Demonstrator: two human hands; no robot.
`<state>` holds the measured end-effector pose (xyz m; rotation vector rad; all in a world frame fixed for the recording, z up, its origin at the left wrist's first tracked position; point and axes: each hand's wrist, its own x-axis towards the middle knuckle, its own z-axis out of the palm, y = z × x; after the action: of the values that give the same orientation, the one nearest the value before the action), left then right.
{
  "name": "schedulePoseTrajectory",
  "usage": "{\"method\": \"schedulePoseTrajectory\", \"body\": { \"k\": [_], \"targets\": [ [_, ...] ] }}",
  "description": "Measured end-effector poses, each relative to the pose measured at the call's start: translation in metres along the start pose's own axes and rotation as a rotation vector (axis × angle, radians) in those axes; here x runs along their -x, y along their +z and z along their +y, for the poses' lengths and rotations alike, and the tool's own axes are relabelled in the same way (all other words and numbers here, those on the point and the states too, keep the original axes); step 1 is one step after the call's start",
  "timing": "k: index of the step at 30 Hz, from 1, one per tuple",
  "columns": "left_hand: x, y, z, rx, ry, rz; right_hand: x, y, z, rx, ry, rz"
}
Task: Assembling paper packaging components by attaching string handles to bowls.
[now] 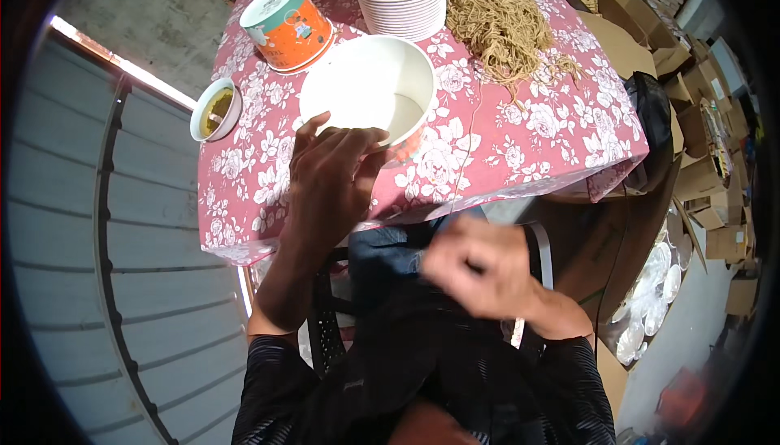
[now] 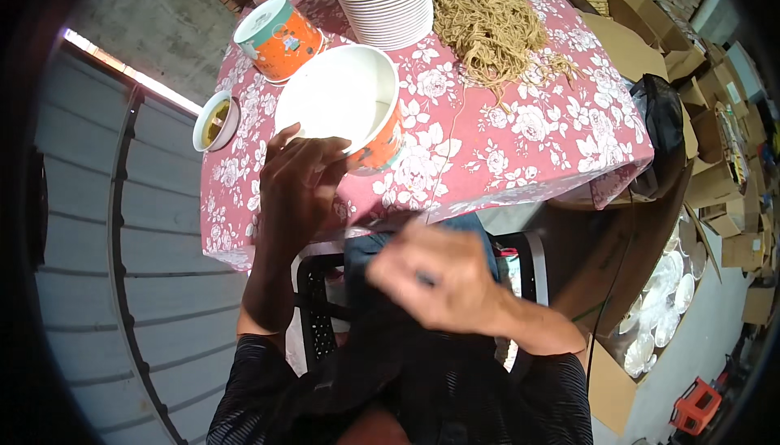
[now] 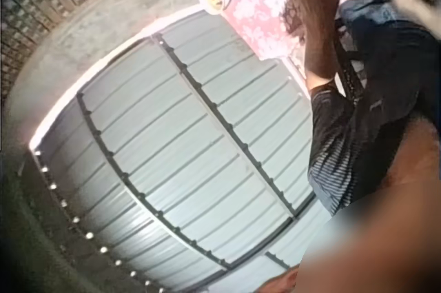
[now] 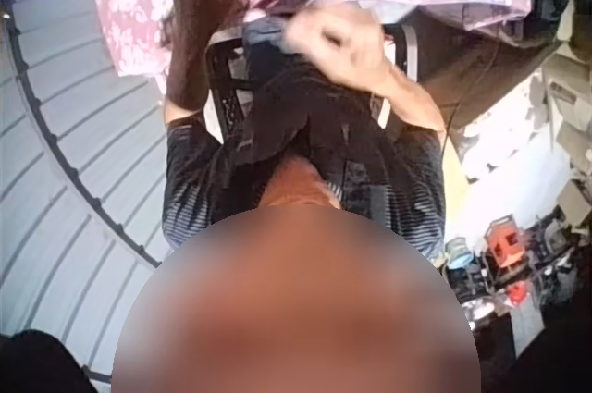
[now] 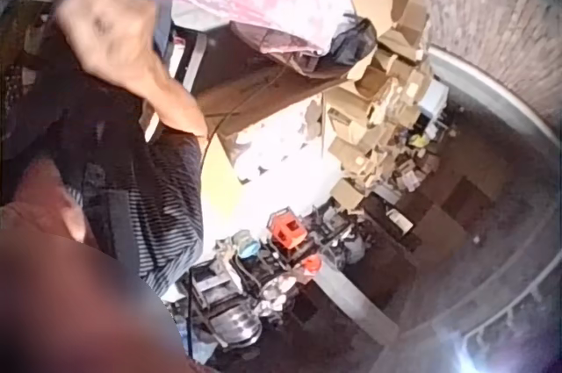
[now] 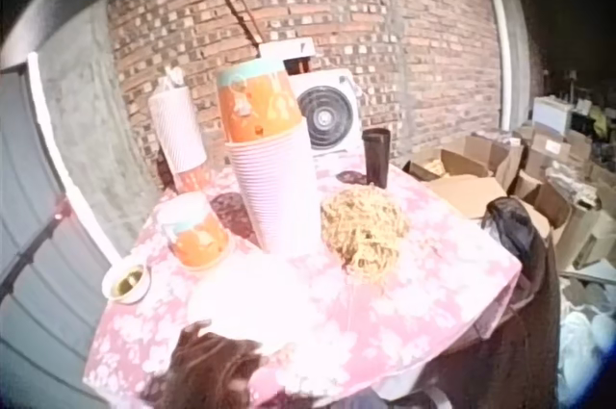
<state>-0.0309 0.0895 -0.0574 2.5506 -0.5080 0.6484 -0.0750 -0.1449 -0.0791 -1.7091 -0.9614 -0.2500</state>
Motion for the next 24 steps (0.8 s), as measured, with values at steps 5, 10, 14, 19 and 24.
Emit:
{"method": "schedulePoseTrajectory", "body": {
  "k": [5,10,14,19,24],
  "targets": [
    [-0.003,0.005,0.0,0.01,0.001,-0.021,-0.011,0.019,0.055,-0.049,0.361,0.451],
    [-0.001,0.004,0.0,0.007,-0.01,-0.024,-0.021,0.028,0.065,0.045,0.317,0.462],
    [-0.002,0.001,0.002,-0.005,-0.016,-0.034,-0.027,0.029,0.07,-0.002,0.348,0.481],
    [-0.002,0.003,0.001,0.0,-0.008,-0.029,-0.034,0.03,0.07,-0.046,0.407,0.466],
    [-0.002,0.002,0.001,0.016,-0.016,-0.041,-0.037,0.03,0.073,-0.109,0.437,0.462]
  ]
}}
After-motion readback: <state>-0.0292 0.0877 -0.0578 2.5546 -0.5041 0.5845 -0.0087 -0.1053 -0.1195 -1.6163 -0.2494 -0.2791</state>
